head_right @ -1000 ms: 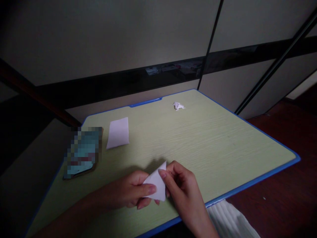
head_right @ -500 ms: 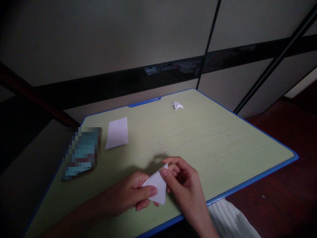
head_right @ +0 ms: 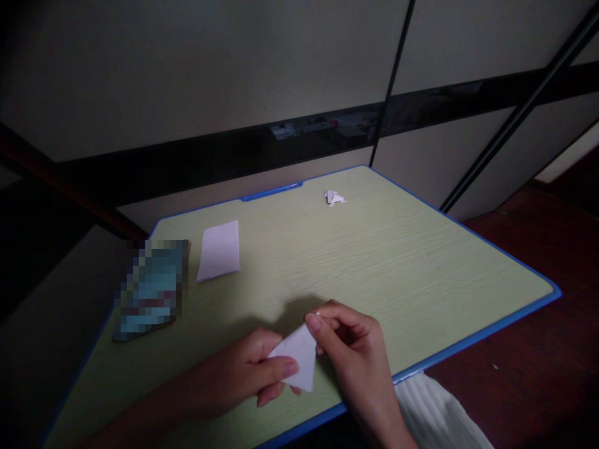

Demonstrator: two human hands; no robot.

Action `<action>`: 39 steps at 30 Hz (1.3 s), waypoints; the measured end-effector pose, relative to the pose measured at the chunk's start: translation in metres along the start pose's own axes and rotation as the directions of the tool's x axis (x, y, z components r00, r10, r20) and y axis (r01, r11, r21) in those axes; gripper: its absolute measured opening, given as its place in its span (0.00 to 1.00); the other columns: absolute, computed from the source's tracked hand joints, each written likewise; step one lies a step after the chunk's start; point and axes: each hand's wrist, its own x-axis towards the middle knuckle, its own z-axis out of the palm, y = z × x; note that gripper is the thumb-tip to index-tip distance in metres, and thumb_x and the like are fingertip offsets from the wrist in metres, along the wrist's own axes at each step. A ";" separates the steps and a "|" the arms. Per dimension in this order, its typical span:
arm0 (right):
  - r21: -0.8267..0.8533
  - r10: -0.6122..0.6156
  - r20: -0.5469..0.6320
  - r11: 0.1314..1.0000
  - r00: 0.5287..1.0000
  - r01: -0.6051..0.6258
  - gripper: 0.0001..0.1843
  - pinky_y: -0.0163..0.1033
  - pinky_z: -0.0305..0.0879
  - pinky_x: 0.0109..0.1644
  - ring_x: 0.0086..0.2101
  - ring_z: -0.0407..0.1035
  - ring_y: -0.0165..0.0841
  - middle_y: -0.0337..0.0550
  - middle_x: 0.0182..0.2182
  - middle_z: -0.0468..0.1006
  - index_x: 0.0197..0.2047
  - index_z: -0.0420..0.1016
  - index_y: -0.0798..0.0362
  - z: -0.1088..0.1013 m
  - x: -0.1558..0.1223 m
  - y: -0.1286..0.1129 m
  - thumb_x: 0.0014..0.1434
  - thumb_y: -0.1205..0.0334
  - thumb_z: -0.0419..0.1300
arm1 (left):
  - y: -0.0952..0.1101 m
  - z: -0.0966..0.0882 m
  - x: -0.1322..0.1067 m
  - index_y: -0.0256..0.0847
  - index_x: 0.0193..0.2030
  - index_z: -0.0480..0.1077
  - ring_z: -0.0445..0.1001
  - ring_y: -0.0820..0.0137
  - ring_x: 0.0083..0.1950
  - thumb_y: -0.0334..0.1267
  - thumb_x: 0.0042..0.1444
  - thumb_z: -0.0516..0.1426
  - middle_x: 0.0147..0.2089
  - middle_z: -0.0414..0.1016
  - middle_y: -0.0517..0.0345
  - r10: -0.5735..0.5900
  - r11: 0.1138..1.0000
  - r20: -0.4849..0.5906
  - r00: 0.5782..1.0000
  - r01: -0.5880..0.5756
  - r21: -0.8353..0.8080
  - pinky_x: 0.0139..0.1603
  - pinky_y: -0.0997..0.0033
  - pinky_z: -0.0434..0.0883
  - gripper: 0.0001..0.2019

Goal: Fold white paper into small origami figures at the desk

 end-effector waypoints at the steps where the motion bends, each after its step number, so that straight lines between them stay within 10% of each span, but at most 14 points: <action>1: -0.001 -0.002 0.001 1.000 1.000 0.002 0.08 0.29 0.52 0.18 0.16 0.56 0.23 0.32 0.14 0.63 0.20 0.74 0.54 0.000 0.000 0.000 0.47 0.61 0.63 | 0.000 0.000 0.000 0.35 0.24 0.63 0.54 0.79 0.19 0.37 0.53 0.46 0.18 0.57 0.67 0.000 1.000 -0.002 1.000 0.000 0.004 0.22 0.77 0.53 0.11; 21: 0.115 -0.122 0.169 0.988 0.978 0.104 0.05 0.30 0.51 0.21 0.21 0.55 0.26 0.34 0.19 0.65 0.24 0.76 0.48 -0.007 -0.003 0.002 0.45 0.57 0.64 | -0.003 -0.010 0.001 0.34 0.24 0.68 0.47 0.82 0.13 0.51 0.50 0.52 0.14 0.54 0.68 0.151 0.942 0.424 0.893 0.001 -0.336 0.13 0.77 0.43 0.19; 39: 0.084 -0.092 0.116 0.993 0.989 0.082 0.08 0.32 0.48 0.21 0.19 0.53 0.26 0.34 0.17 0.63 0.19 0.73 0.51 -0.006 -0.002 0.001 0.46 0.60 0.63 | 0.000 -0.005 -0.001 0.33 0.26 0.67 0.52 0.81 0.18 0.37 0.56 0.47 0.17 0.56 0.67 0.134 0.985 0.251 0.959 -0.100 -0.142 0.20 0.80 0.51 0.14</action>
